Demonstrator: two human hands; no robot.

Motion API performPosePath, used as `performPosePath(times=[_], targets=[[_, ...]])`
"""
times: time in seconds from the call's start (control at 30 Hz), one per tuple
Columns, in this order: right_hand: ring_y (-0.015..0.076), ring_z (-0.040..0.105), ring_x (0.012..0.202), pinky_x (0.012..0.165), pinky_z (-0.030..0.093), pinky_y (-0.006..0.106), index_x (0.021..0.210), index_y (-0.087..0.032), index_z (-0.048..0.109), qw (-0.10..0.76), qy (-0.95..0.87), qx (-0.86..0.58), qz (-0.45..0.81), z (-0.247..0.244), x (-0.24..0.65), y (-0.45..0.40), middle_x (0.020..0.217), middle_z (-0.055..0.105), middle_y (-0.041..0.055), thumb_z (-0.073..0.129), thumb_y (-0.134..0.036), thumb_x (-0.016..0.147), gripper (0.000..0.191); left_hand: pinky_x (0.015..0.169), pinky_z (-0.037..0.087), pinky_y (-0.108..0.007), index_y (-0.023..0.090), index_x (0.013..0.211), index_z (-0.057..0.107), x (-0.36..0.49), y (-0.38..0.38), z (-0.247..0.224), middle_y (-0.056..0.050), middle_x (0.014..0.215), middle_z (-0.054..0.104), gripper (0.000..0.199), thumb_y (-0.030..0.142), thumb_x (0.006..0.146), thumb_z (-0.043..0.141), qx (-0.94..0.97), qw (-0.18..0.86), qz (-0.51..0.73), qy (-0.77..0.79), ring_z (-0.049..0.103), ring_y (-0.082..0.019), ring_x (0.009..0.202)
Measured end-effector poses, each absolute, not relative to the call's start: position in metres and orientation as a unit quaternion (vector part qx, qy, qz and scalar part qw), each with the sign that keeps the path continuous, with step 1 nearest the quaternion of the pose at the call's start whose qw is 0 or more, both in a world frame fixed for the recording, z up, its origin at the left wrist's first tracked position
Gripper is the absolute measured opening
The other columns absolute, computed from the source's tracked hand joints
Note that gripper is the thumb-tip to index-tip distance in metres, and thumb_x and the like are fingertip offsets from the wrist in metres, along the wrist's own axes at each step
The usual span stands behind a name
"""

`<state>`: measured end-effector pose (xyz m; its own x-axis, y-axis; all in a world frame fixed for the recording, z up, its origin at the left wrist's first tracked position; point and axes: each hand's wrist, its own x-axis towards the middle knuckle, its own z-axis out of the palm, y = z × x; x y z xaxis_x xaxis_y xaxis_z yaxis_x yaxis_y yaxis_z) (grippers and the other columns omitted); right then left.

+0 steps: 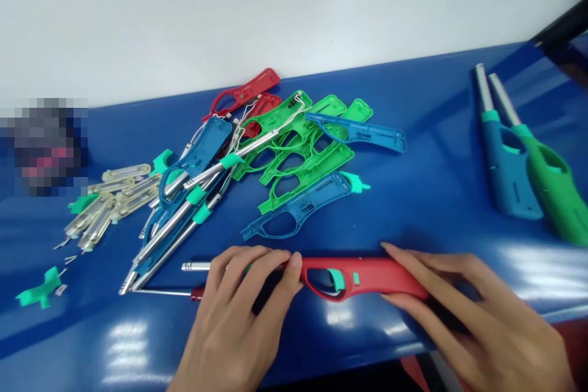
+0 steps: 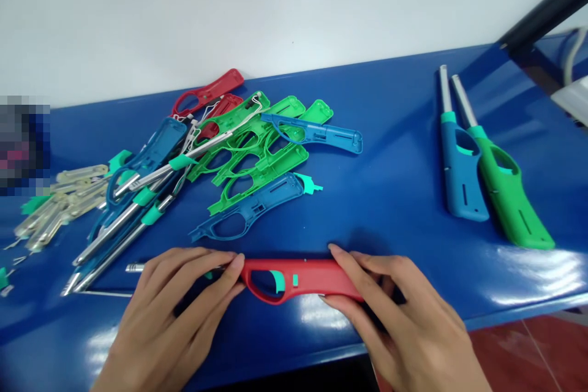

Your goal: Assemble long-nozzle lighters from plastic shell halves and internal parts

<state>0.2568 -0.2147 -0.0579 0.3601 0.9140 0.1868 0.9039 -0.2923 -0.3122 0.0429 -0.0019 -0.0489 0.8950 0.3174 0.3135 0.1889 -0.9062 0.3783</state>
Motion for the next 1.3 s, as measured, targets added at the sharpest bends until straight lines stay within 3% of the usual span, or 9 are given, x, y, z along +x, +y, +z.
performPosePath(times=[0.1, 0.27, 0.43, 0.57, 0.67, 0.83, 0.97, 1.17, 1.3], targets=[[0.0188, 0.071, 0.104, 0.091, 0.059, 0.036, 0.157, -0.032, 0.047, 0.156, -0.594, -0.789, 0.013, -0.060, 0.262, -0.215, 0.122, 0.066, 0.0060, 0.042, -0.041, 0.112, 0.046, 0.104, 0.044, -0.051, 0.010, 0.136, 0.066, 0.044, -0.002, -0.048, -0.014, 0.121, 0.067, 0.040, -0.002, 0.097, 0.063, 0.965, 0.145, 0.184, 0.121, 0.057, -0.029, 0.116], [0.0180, 0.071, 0.101, 0.088, 0.057, 0.035, 0.144, -0.029, 0.059, 0.161, -0.622, -0.766, -0.018, -0.055, 0.269, -0.206, 0.117, 0.065, 0.0060, 0.046, -0.040, 0.112, 0.037, 0.094, 0.051, -0.052, 0.002, 0.129, 0.067, 0.053, 0.000, -0.044, -0.017, 0.116, 0.069, 0.032, 0.009, 0.097, 0.070, 0.970, 0.088, 0.204, 0.102, 0.059, -0.032, 0.110], [0.0163, 0.069, 0.103, 0.090, 0.054, 0.032, 0.143, -0.022, 0.059, 0.159, -0.641, -0.750, -0.032, -0.051, 0.275, -0.196, 0.120, 0.062, 0.0072, 0.043, -0.033, 0.113, 0.037, 0.081, 0.057, -0.049, 0.001, 0.121, 0.070, 0.062, 0.005, -0.043, -0.018, 0.106, 0.070, 0.028, 0.001, 0.093, 0.069, 0.977, 0.030, 0.201, 0.071, 0.058, -0.033, 0.101], [0.0199, 0.064, 0.108, 0.093, 0.050, 0.036, 0.144, -0.015, 0.058, 0.171, -0.659, -0.732, -0.029, -0.054, 0.279, -0.194, 0.122, 0.059, 0.0102, 0.051, -0.038, 0.109, 0.042, 0.077, 0.055, -0.047, 0.003, 0.119, 0.070, 0.064, 0.007, -0.043, -0.017, 0.103, 0.069, 0.034, -0.007, 0.088, 0.065, 0.978, 0.017, 0.196, 0.068, 0.057, -0.031, 0.095], [0.0189, 0.061, 0.106, 0.097, 0.047, 0.036, 0.143, -0.014, 0.059, 0.192, -0.668, -0.719, -0.025, -0.056, 0.282, -0.193, 0.121, 0.059, 0.0095, 0.056, -0.023, 0.108, 0.036, 0.080, 0.054, -0.049, 0.003, 0.122, 0.069, 0.064, 0.007, -0.045, -0.017, 0.105, 0.069, 0.038, -0.008, 0.086, 0.064, 0.980, 0.012, 0.186, 0.071, 0.058, -0.032, 0.095], [0.0188, 0.055, 0.094, 0.087, 0.045, 0.036, 0.142, -0.010, 0.060, 0.213, -0.684, -0.697, -0.028, -0.055, 0.284, -0.190, 0.107, 0.062, 0.0076, 0.065, -0.013, 0.101, 0.042, 0.081, 0.048, -0.046, 0.002, 0.129, 0.066, 0.066, 0.007, -0.046, -0.014, 0.104, 0.069, 0.037, -0.004, 0.093, 0.060, 0.982, 0.000, 0.181, 0.058, 0.059, -0.031, 0.095], [0.0190, 0.053, 0.092, 0.084, 0.043, 0.038, 0.139, -0.007, 0.062, 0.210, -0.695, -0.686, -0.042, -0.053, 0.284, -0.188, 0.102, 0.064, 0.0075, 0.066, -0.007, 0.099, 0.039, 0.080, 0.045, -0.043, 0.000, 0.121, 0.070, 0.070, 0.006, -0.046, -0.012, 0.096, 0.071, 0.029, -0.003, 0.098, 0.052, 0.977, 0.004, 0.211, 0.037, 0.060, -0.028, 0.093], [0.0175, 0.053, 0.088, 0.080, 0.042, 0.037, 0.136, -0.008, 0.063, 0.212, -0.696, -0.684, -0.055, -0.054, 0.283, -0.188, 0.100, 0.067, 0.0063, 0.065, -0.007, 0.100, 0.036, 0.078, 0.040, -0.041, -0.001, 0.110, 0.073, 0.073, 0.004, -0.046, -0.007, 0.086, 0.073, 0.025, -0.003, 0.101, 0.051, 0.969, 0.005, 0.244, 0.035, 0.062, -0.022, 0.085], [0.0219, 0.055, 0.092, 0.085, 0.043, 0.040, 0.134, -0.010, 0.065, 0.190, -0.689, -0.697, -0.056, -0.051, 0.278, -0.187, 0.105, 0.068, 0.0088, 0.065, -0.011, 0.100, 0.034, 0.078, 0.040, -0.041, -0.001, 0.111, 0.073, 0.072, 0.004, -0.045, -0.007, 0.087, 0.073, 0.024, -0.002, 0.101, 0.052, 0.969, 0.004, 0.244, 0.037, 0.062, -0.022, 0.085]])
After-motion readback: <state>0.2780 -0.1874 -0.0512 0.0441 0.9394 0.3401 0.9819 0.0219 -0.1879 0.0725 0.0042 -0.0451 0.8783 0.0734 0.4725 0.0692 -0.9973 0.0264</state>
